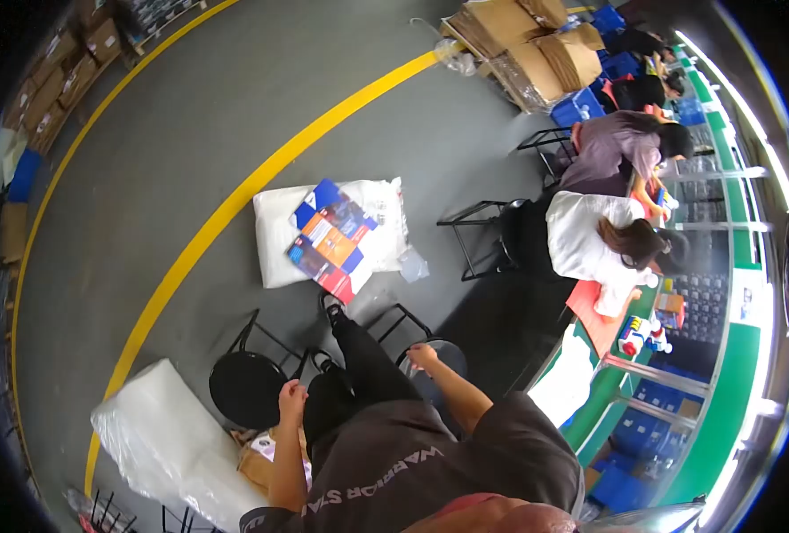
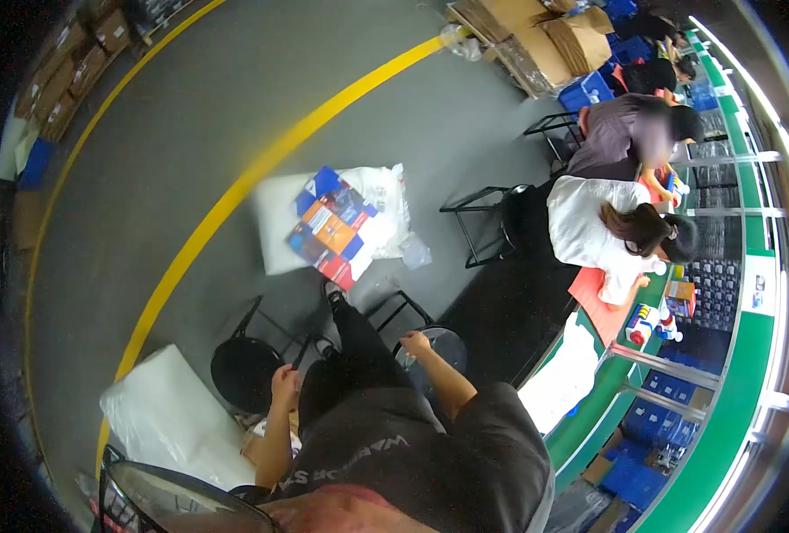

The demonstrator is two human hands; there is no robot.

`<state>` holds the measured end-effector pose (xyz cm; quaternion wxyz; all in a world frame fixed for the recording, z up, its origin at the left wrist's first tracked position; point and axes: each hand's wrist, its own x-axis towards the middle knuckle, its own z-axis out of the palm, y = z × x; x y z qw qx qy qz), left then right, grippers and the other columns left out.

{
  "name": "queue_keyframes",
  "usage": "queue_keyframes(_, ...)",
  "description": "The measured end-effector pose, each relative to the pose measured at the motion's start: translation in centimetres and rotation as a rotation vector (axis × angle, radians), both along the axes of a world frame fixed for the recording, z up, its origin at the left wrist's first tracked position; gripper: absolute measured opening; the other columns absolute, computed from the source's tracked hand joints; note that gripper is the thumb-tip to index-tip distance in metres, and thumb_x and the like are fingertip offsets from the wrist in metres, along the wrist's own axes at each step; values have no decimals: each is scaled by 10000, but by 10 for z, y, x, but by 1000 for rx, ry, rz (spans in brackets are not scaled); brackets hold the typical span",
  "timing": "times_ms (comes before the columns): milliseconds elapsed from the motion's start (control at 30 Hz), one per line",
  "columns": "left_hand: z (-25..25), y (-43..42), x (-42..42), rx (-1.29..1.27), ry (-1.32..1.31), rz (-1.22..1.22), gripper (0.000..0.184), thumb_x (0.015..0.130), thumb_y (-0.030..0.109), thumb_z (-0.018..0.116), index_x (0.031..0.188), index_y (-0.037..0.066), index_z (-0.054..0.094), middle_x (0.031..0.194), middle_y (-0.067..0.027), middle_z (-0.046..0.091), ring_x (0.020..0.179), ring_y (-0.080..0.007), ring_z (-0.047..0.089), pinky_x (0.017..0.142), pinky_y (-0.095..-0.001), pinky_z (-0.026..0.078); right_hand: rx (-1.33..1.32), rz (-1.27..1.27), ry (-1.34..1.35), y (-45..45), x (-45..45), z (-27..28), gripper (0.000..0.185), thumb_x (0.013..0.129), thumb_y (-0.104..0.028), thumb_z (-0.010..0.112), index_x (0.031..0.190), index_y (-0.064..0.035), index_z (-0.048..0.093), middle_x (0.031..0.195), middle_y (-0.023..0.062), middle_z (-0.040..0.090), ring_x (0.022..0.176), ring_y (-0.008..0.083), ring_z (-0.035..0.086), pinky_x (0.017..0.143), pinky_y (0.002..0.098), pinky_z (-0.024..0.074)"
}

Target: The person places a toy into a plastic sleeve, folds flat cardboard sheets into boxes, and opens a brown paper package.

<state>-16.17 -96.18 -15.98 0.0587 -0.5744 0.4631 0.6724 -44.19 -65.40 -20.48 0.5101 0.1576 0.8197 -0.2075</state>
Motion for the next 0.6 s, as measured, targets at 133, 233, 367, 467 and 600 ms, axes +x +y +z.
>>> queue_keyframes(133,-74,-19,-19,42,-49,-147,340,817,87,608,1147,24,555,903,-63,623,775,-154,590,671,-270,487,-48,-38,68,-8,22,-25,315,815,-218,640,1093,-69,644,701,22,645,503,104,578,436,249,473)
queue_keyframes(233,-176,-13,-11,-160,-179,-415,329,845,212,576,1132,54,608,996,-135,676,902,-246,648,779,-359,507,-145,-108,-71,7,43,-70,356,833,-157,652,1166,-47,592,709,34,635,504,106,564,437,245,462)
queue_keyframes(367,-175,-38,-59,-145,-207,-364,317,844,207,548,1122,62,599,960,-144,679,919,-277,649,805,-364,496,-216,-209,-99,-20,47,-47,406,847,-185,643,1206,-13,560,802,47,635,556,101,573,493,232,465)
queue_keyframes(467,-170,-44,-77,-66,-216,-268,321,851,149,568,1158,54,575,866,-80,656,685,-173,605,619,-303,474,-162,-244,-145,-22,50,-34,393,859,-187,631,1207,-17,564,826,50,642,556,98,570,496,221,464)
queue_keyframes(600,-177,-19,-63,-243,-136,-352,308,860,168,578,1147,57,588,860,-75,661,716,-173,617,645,-320,484,-70,-200,-186,4,35,-20,394,865,-173,622,1222,-19,553,861,68,646,532,126,595,433,232,464)
